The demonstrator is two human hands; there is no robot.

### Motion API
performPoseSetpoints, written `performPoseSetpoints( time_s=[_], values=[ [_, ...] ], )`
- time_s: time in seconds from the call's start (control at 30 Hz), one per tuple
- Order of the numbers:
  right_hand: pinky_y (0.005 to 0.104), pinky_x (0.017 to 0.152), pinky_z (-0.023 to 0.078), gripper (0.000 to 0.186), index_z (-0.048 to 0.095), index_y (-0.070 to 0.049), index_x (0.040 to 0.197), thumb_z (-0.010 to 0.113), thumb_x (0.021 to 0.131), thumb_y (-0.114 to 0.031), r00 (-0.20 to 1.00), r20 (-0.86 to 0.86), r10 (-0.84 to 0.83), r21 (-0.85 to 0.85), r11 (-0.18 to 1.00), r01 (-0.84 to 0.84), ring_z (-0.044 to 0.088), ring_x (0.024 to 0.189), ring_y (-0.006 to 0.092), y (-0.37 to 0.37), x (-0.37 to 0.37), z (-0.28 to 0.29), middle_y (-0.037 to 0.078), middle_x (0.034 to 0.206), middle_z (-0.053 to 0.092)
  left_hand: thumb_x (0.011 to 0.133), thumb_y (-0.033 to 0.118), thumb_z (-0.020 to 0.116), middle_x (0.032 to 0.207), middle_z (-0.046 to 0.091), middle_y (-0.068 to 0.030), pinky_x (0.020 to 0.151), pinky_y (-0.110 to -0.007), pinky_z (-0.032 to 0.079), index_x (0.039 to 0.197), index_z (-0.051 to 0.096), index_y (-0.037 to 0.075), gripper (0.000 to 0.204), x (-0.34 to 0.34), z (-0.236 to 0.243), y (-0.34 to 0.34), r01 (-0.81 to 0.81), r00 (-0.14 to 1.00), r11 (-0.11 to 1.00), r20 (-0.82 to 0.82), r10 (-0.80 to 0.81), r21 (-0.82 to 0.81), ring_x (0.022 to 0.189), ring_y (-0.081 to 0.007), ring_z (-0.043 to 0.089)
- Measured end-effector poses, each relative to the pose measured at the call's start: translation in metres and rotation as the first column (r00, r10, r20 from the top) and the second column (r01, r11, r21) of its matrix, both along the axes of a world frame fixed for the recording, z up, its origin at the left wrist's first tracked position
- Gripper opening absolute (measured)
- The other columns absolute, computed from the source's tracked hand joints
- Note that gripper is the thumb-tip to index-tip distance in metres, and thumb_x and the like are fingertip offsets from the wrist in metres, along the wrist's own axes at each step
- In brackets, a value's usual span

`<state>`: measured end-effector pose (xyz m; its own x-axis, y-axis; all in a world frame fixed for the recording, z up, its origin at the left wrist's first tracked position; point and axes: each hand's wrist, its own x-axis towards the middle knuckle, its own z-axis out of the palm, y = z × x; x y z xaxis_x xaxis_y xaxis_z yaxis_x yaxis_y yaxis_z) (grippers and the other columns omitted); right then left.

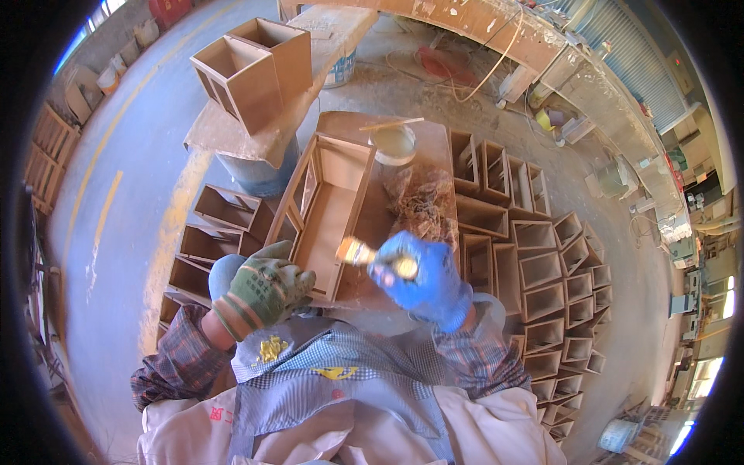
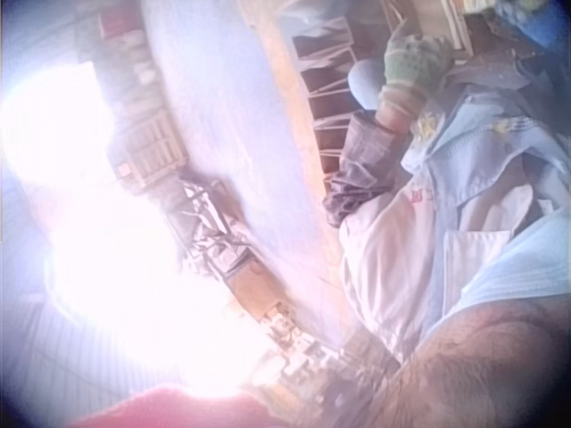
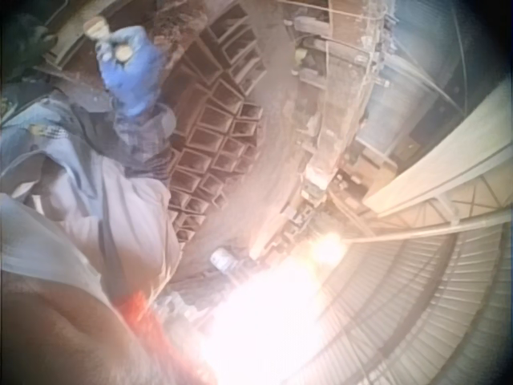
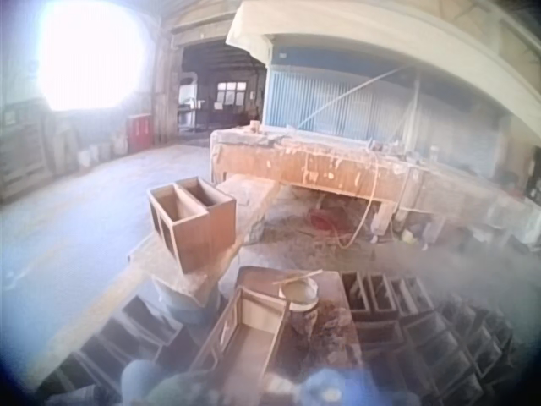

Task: The person sits on the floor and repeatedly applies a finish to small wooden boxes using a brush, then wipes them with a cloth. The person handles each box one at a time, rotating it to cover all sides before placing it aside.

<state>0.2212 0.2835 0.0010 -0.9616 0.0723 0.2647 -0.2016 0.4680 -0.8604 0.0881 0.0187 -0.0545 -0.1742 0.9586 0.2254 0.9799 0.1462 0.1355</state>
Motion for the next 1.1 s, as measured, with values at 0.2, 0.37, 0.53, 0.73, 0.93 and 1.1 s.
performPoseSetpoints(
  time_s=[0.2,0.37,0.53,0.73,0.93,1.1],
  values=[
    [0.0347,0.065,0.055,0.014,0.066,-0.005,0.098,0.073,0.088,-0.011,0.998,-0.060,-0.006,0.245,0.969,0.020,0.071,0.069,0.0269,0.000,0.006,0.010,0.014,0.082,0.070,0.083,0.019,0.064,0.068,0.055,-0.0014,0.111,-0.042,0.047,0.093,0.062,0.011,0.013,0.000,0.003,0.000,0.003,1.000,0.999,-0.020,-0.004,-0.039,0.071,-0.0223,0.066],
    [0.0366,0.065,0.055,0.016,0.065,-0.005,0.099,0.074,0.087,-0.011,0.998,-0.057,0.014,0.262,0.965,0.002,0.073,0.071,0.0286,0.000,0.002,0.011,0.014,0.083,0.071,0.079,0.021,0.068,0.068,0.056,-0.0017,0.113,-0.043,0.046,0.096,0.062,0.010,0.021,-0.001,0.007,-0.001,0.012,1.000,1.000,0.018,-0.012,-0.020,0.073,-0.0229,0.067],
    [0.0367,0.064,0.056,0.016,0.065,-0.005,0.100,0.073,0.088,-0.011,0.996,-0.044,0.083,0.192,0.979,-0.073,0.073,0.071,0.0288,-0.001,0.004,0.010,0.014,0.084,0.071,0.075,0.022,0.071,0.069,0.057,-0.0014,0.113,-0.043,0.046,0.096,0.062,0.011,0.026,-0.001,0.004,-0.001,0.008,1.000,1.000,0.001,-0.008,-0.020,0.074,-0.0235,0.067],
    [0.0356,0.063,0.055,0.016,0.065,-0.005,0.100,0.074,0.089,-0.011,0.999,-0.048,0.016,0.187,0.982,-0.007,0.072,0.070,0.0284,-0.003,0.008,0.010,0.013,0.082,0.070,0.078,0.025,0.072,0.071,0.059,-0.0014,0.112,-0.042,0.046,0.096,0.062,0.013,0.024,-0.002,0.005,-0.001,0.005,1.000,0.999,-0.018,-0.006,-0.042,0.075,-0.0236,0.068],
    [0.0361,0.062,0.053,0.014,0.066,-0.005,0.097,0.074,0.089,-0.011,0.999,-0.053,0.001,0.205,0.979,0.010,0.069,0.067,0.0293,-0.006,0.010,0.011,0.014,0.079,0.068,0.077,0.028,0.073,0.072,0.061,-0.0005,0.114,-0.041,0.044,0.095,0.062,0.013,0.026,-0.001,0.011,0.000,-0.001,1.000,0.994,-0.007,0.000,-0.112,0.077,-0.0233,0.069],
    [0.0336,0.064,0.054,0.013,0.065,-0.003,0.098,0.072,0.091,-0.012,0.999,0.031,0.014,0.221,0.975,-0.020,0.069,0.067,0.0225,-0.001,0.014,0.018,0.012,0.078,0.070,0.077,0.029,0.073,0.072,0.062,-0.0007,0.114,-0.040,0.044,0.094,0.062,0.013,0.026,0.000,0.011,-0.001,-0.013,1.000,0.996,-0.014,0.011,-0.093,0.079,-0.0229,0.070]
  ],
)
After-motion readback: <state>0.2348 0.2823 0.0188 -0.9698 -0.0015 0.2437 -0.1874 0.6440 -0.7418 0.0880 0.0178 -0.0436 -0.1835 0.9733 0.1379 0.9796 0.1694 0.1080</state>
